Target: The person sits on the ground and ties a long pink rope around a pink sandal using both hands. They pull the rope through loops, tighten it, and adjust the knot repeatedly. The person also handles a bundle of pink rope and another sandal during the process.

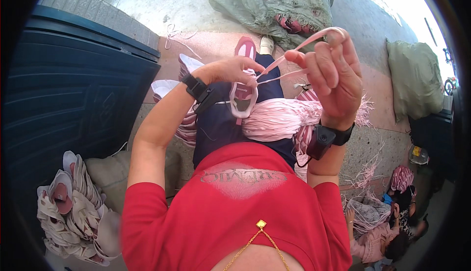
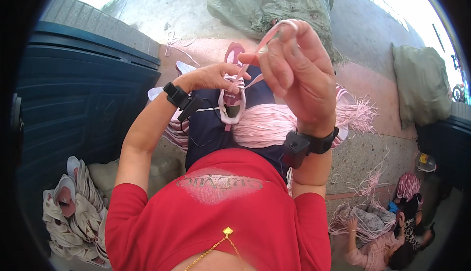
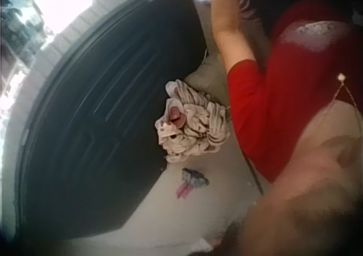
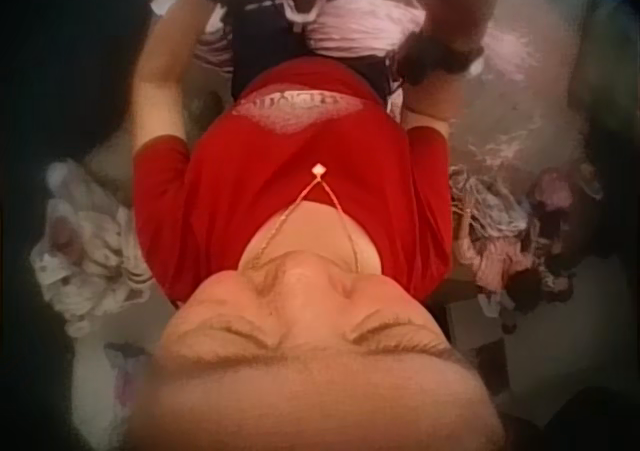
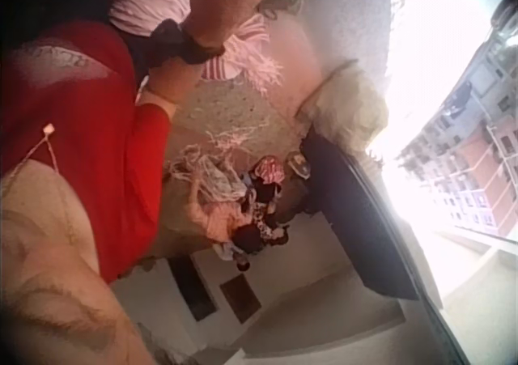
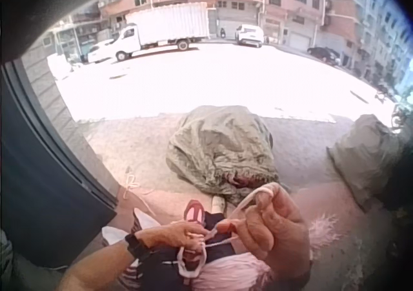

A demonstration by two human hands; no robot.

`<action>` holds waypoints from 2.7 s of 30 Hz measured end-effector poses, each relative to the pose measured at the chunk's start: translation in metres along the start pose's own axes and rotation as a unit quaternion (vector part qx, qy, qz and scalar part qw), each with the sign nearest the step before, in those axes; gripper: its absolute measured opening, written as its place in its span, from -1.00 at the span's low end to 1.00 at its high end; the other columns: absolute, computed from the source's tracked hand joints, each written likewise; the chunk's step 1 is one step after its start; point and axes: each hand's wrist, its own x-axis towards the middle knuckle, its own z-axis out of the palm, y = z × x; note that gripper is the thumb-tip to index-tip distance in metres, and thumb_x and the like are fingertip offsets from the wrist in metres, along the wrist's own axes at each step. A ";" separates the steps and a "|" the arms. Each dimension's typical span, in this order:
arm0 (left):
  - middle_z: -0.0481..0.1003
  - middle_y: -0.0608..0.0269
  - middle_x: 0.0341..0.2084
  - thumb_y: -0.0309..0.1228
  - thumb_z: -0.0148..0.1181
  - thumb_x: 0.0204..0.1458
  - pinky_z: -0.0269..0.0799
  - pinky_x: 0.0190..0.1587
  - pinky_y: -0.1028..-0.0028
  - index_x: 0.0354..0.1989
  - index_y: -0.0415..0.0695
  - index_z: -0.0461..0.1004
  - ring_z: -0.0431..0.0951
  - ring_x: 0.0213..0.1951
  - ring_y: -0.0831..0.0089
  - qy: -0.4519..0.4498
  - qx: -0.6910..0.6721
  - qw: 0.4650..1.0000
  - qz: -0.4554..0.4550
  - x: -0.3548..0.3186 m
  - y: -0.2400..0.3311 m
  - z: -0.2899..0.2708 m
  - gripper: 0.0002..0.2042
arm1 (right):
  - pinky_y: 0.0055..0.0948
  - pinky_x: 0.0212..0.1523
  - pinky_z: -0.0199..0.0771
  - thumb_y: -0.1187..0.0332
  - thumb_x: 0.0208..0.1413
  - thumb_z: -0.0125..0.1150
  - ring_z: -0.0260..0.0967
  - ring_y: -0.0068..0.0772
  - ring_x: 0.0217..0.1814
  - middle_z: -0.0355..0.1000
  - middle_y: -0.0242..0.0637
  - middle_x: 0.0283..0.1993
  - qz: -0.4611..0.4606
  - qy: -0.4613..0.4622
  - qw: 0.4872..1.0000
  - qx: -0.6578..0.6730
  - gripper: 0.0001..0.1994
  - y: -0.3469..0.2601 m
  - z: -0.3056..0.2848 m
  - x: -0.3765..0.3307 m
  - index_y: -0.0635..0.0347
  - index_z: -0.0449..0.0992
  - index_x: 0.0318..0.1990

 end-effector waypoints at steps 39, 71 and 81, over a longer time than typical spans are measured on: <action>0.51 0.07 -0.47 -0.37 0.03 0.08 0.41 -0.26 0.43 -0.21 -0.27 0.48 0.53 -0.36 0.34 0.287 0.130 0.944 -0.096 -0.059 -0.102 0.048 -0.77 | -0.10 -0.20 0.30 0.32 0.07 0.00 0.34 -0.10 -0.17 0.44 -0.15 -0.30 0.216 0.100 0.595 -0.768 -0.81 0.191 -0.113 -0.107 0.20 0.50 -0.41; 0.52 0.01 -0.51 -0.27 0.04 0.03 0.41 -0.29 0.27 -0.35 -0.18 0.53 0.54 -0.40 0.13 0.324 0.208 0.916 -0.112 -0.048 -0.102 0.043 -0.76 | -0.14 -0.22 0.26 0.20 -0.05 0.18 0.33 -0.18 -0.23 0.44 -0.28 -0.37 0.185 0.119 0.600 -0.770 -0.81 0.183 -0.122 -0.107 0.10 0.58 -0.49; 0.52 0.11 -0.54 -0.28 0.03 0.00 0.36 -0.31 0.14 -0.46 -0.11 0.53 0.52 -0.37 0.15 0.305 0.361 0.875 -0.102 -0.038 -0.090 0.052 -0.80 | -0.13 -0.25 0.26 0.22 -0.06 0.18 0.34 -0.17 -0.25 0.44 -0.26 -0.39 0.159 0.118 0.609 -0.768 -0.81 0.184 -0.125 -0.109 0.12 0.58 -0.51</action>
